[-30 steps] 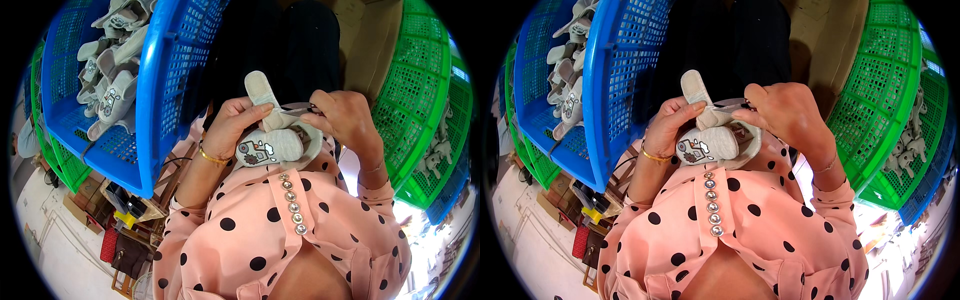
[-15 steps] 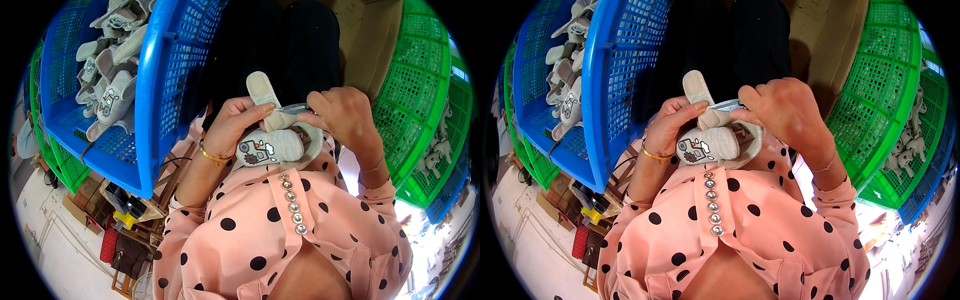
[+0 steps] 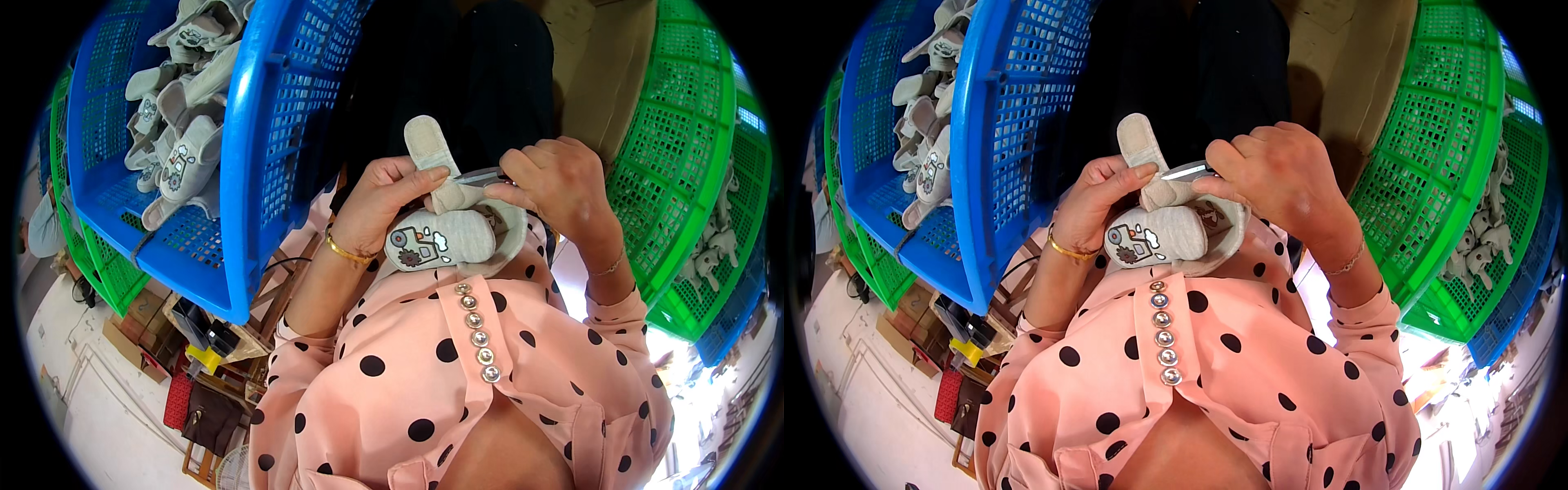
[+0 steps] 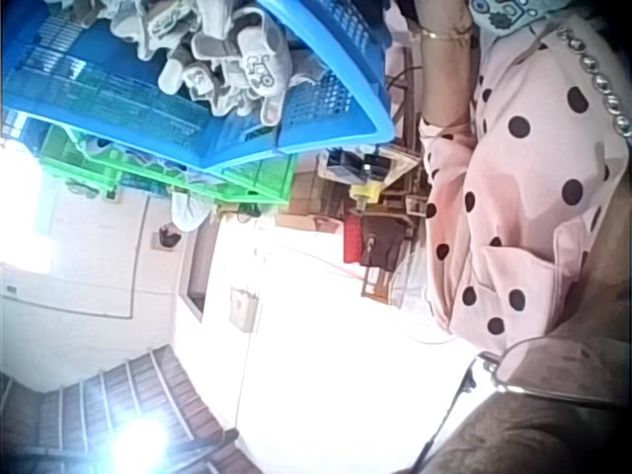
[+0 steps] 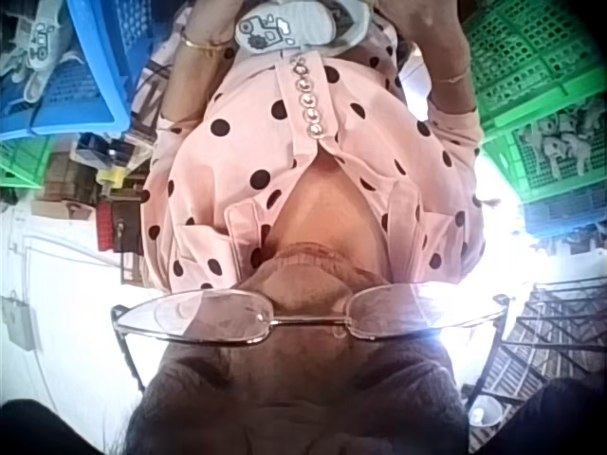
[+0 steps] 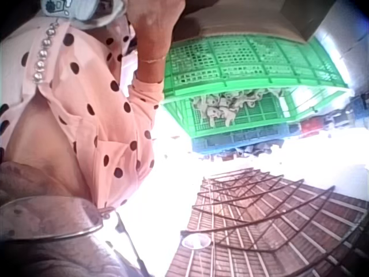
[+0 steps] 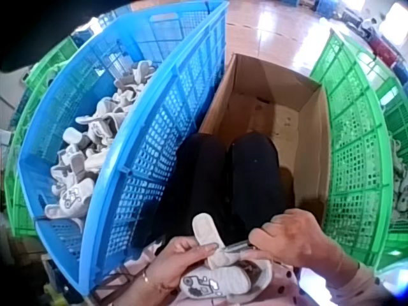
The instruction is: The person sits on the floor and uses scissors to trim excess threads and fabric from the edges of white slippers. They handle the slippers one by one, picking them from a blue basket, trimming them, and placing them into a green basket.
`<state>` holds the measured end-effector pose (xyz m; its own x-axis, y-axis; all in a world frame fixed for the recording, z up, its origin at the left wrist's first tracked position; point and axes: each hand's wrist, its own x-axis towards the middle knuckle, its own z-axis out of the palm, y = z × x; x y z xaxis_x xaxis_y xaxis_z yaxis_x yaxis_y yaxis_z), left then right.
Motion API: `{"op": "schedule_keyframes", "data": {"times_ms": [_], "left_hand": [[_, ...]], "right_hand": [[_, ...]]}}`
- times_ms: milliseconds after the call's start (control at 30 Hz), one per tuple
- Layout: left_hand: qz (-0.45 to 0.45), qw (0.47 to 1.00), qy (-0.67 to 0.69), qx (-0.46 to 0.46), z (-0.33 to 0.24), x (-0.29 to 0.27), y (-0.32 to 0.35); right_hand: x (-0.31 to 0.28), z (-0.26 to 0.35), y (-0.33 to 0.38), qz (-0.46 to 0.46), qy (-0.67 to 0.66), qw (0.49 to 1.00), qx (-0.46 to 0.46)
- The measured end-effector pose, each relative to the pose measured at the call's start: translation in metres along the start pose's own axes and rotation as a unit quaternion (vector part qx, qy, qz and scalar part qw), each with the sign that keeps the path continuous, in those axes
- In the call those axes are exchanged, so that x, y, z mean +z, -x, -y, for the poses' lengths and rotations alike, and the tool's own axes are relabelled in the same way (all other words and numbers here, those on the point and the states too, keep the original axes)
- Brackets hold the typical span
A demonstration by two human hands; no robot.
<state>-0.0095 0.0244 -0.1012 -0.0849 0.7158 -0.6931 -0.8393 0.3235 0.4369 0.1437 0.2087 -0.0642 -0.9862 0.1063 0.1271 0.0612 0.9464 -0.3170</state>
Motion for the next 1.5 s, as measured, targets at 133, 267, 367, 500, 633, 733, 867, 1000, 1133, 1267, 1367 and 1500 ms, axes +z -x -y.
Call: {"op": "schedule_keyframes", "data": {"times_ms": [133, 267, 367, 500, 633, 733, 867, 1000, 1133, 1267, 1367, 1500], "left_hand": [[0.011, 1.0, -0.004, 0.006, 0.002, -0.003, -0.001], [0.011, 1.0, -0.021, 0.013, 0.001, -0.002, 0.0], [0.001, 0.997, -0.066, 0.025, -0.003, 0.003, 0.002], [0.007, 0.992, -0.119, 0.039, -0.009, 0.01, 0.005], [0.015, 0.984, -0.163, 0.065, -0.013, 0.018, 0.004], [0.031, 0.978, -0.192, 0.081, -0.013, 0.014, 0.002], [0.016, 0.964, -0.249, 0.087, -0.017, 0.02, 0.007], [-0.016, 0.929, -0.351, 0.12, -0.016, 0.021, 0.005], [-0.048, 0.956, -0.263, 0.118, -0.031, 0.023, 0.002], [-0.118, 0.947, -0.233, 0.189, -0.034, 0.016, -0.001], [-0.115, 0.943, -0.209, 0.23, -0.023, 0.016, -0.009], [-0.086, 0.961, -0.178, 0.195, -0.007, 0.012, -0.021]], "right_hand": [[0.002, -0.002, 0.001, 0.01, -0.005, 1.0, 0.004], [0.0, -0.003, 0.003, 0.065, -0.067, 0.994, 0.053], [0.003, -0.005, 0.003, 0.091, -0.297, 0.935, 0.174], [0.005, -0.004, -0.005, 0.106, -0.547, 0.79, 0.255], [0.002, -0.005, -0.023, 0.199, -0.509, 0.799, 0.251], [0.009, -0.003, -0.023, 0.189, -0.54, 0.78, 0.254], [0.018, -0.001, -0.02, 0.169, -0.576, 0.751, 0.275], [0.014, 0.0, -0.027, 0.177, -0.524, 0.779, 0.295], [0.017, -0.004, -0.028, 0.009, -0.416, 0.854, 0.311], [-0.004, -0.012, -0.016, -0.055, -0.31, 0.879, 0.359], [-0.004, -0.005, 0.003, -0.01, -0.342, 0.857, 0.385], [0.006, -0.001, 0.003, 0.009, -0.317, 0.841, 0.438]]}}
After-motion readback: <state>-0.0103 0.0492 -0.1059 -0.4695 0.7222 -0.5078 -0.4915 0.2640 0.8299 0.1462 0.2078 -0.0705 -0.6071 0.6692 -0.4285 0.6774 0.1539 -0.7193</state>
